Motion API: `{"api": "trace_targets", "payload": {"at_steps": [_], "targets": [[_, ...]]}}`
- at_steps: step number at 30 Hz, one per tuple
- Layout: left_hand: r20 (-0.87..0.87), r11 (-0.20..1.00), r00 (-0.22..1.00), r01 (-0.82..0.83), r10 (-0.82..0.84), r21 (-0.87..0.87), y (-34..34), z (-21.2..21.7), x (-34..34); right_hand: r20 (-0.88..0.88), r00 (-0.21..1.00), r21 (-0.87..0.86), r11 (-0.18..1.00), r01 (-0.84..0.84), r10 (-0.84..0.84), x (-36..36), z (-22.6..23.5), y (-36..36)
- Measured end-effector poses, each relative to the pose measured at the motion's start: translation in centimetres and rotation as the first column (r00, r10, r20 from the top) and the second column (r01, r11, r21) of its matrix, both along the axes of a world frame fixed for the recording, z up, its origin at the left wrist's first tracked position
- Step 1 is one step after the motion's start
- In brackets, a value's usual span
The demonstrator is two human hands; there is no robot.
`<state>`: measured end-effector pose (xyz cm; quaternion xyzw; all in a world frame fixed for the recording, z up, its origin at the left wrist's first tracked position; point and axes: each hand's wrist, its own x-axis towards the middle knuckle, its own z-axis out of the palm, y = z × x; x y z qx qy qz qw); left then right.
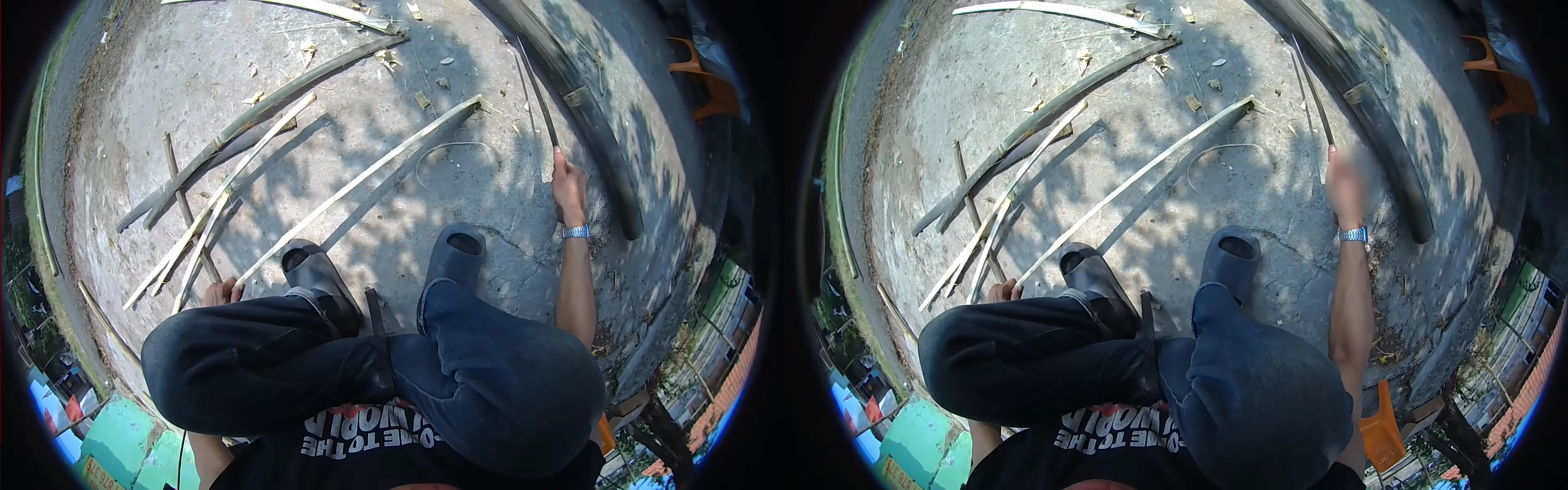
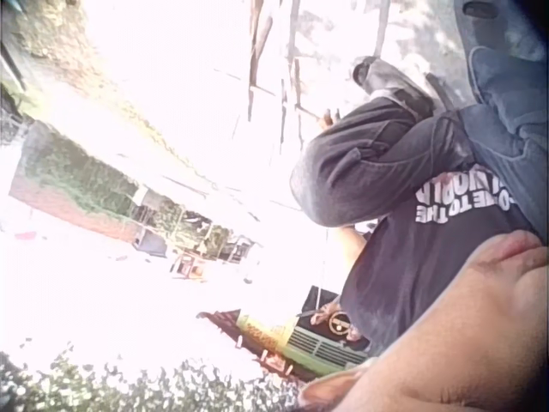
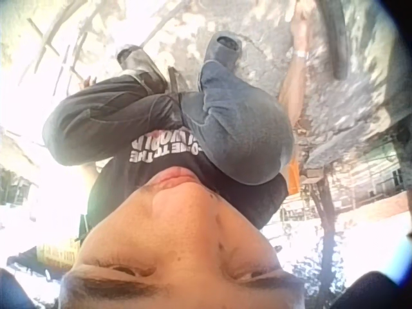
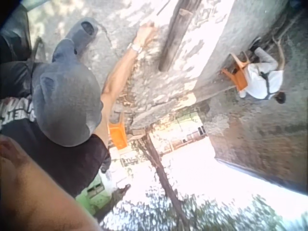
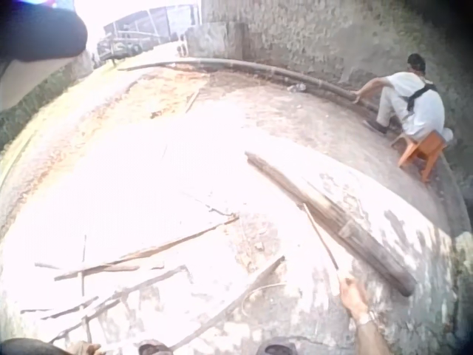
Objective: The person scrapes and trims bamboo strips using a large knife, handling several strips one at a time while sitting outdoors.
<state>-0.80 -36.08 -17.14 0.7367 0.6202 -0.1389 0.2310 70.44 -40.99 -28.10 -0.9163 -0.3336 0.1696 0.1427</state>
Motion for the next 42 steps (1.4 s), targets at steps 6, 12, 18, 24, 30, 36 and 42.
{"api": "trace_targets", "payload": {"at_steps": [6,12,18,24,30,36,42], "targets": [[-0.039,0.999,0.999,0.018,-0.019,-0.033,-0.1,-0.9,-0.7,-0.038,0.978,0.220,0.956,-0.192,0.205,-10.5,7.2,-1.0],[-0.020,0.983,0.998,-0.063,0.061,-0.174,0.4,-2.6,-2.7,0.099,0.906,-0.046,0.912,-0.408,0.411,-6.0,1.9,-1.8],[-0.038,0.996,0.999,0.005,-0.009,-0.092,0.9,0.6,0.9,0.055,0.915,-0.062,0.916,-0.397,0.400,-10.3,6.4,1.2],[-0.065,0.997,0.998,-0.031,0.026,-0.067,1.1,1.3,0.5,0.252,0.867,-0.164,0.902,-0.400,0.430,-2.4,1.7,-0.3],[-0.009,0.993,0.999,-0.038,0.037,-0.112,0.9,0.4,0.0,0.170,0.888,0.027,0.899,-0.437,0.426,-7.6,7.8,-0.4],[0.042,0.992,0.999,0.005,0.000,-0.128,2.5,0.5,0.6,0.244,0.846,-0.225,0.876,-0.427,0.475,-1.9,3.9,1.1],[-0.014,0.998,0.998,0.057,-0.057,-0.009,2.4,1.5,-0.5,0.178,0.814,0.098,0.813,-0.574,0.553,-8.3,6.4,2.0]]}}
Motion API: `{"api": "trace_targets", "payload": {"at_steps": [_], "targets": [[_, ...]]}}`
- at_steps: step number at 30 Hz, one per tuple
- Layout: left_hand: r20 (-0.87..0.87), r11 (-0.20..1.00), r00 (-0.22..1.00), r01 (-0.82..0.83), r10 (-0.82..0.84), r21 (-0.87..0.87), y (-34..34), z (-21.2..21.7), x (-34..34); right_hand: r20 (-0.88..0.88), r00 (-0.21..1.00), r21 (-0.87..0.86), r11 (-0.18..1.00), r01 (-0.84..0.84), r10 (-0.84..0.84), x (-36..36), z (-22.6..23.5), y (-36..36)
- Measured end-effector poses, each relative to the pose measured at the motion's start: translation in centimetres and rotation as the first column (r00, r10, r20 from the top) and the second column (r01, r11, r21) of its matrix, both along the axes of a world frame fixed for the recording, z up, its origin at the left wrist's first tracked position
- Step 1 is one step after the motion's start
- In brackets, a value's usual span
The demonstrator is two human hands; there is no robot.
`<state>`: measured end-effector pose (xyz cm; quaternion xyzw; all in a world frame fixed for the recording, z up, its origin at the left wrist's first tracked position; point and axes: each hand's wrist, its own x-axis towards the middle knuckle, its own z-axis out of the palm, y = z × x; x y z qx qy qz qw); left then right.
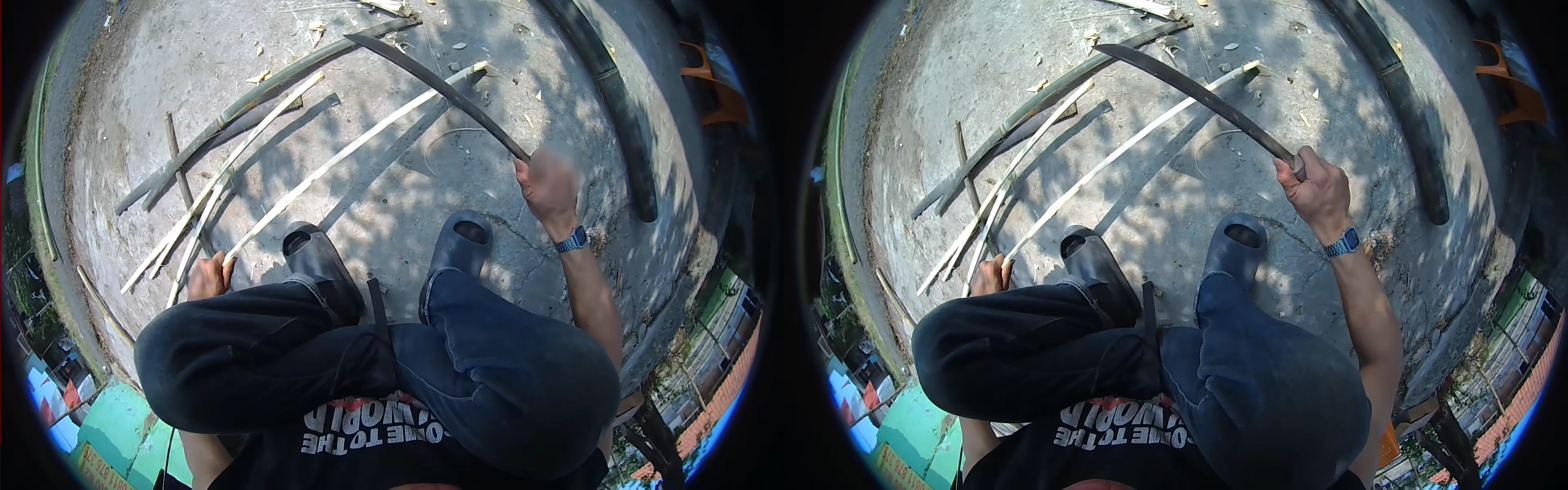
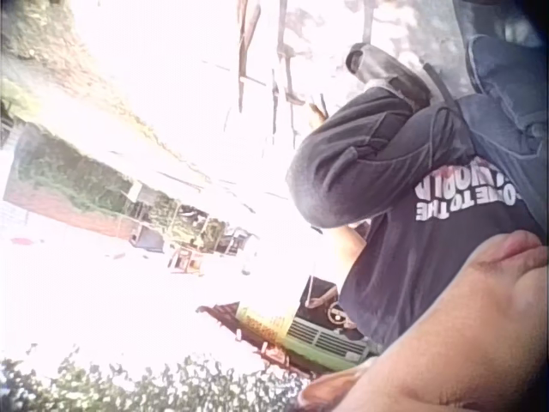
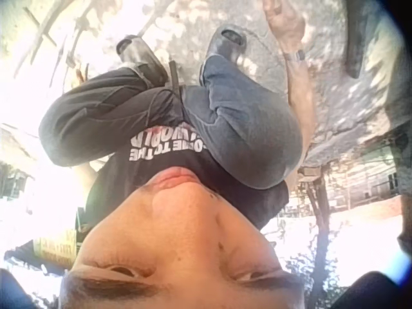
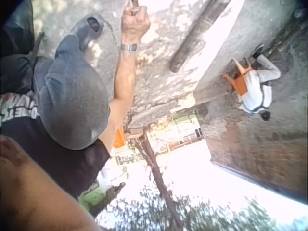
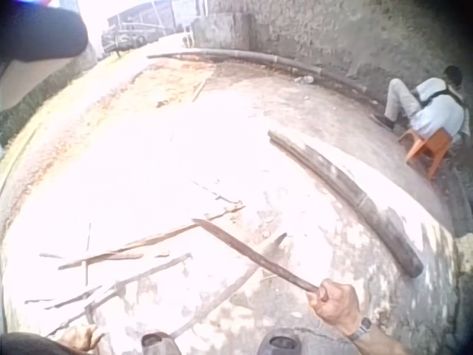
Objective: The person scrapes and trims bamboo strips using a large knife, handling several strips one at a time while sitting outdoors.
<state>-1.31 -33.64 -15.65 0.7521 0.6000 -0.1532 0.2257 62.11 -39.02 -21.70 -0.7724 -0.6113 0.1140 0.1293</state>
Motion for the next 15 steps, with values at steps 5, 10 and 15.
{"api": "trace_targets", "payload": {"at_steps": [5,10,15], "targets": [[0.008,0.998,1.000,0.014,-0.014,-0.063,0.4,-2.3,-2.1,0.245,0.964,-0.076,0.989,0.130,-0.107,7.7,-5.2,0.1],[-0.005,0.999,0.999,0.034,-0.035,-0.025,1.6,-0.7,-1.4,-0.076,0.997,0.018,1.000,-0.012,0.014,-1.7,-0.2,1.0],[-0.047,0.997,0.997,0.052,-0.055,-0.055,0.7,-0.5,-2.5,0.289,0.949,-0.109,0.980,0.166,-0.129,8.4,-5.4,1.4]]}}
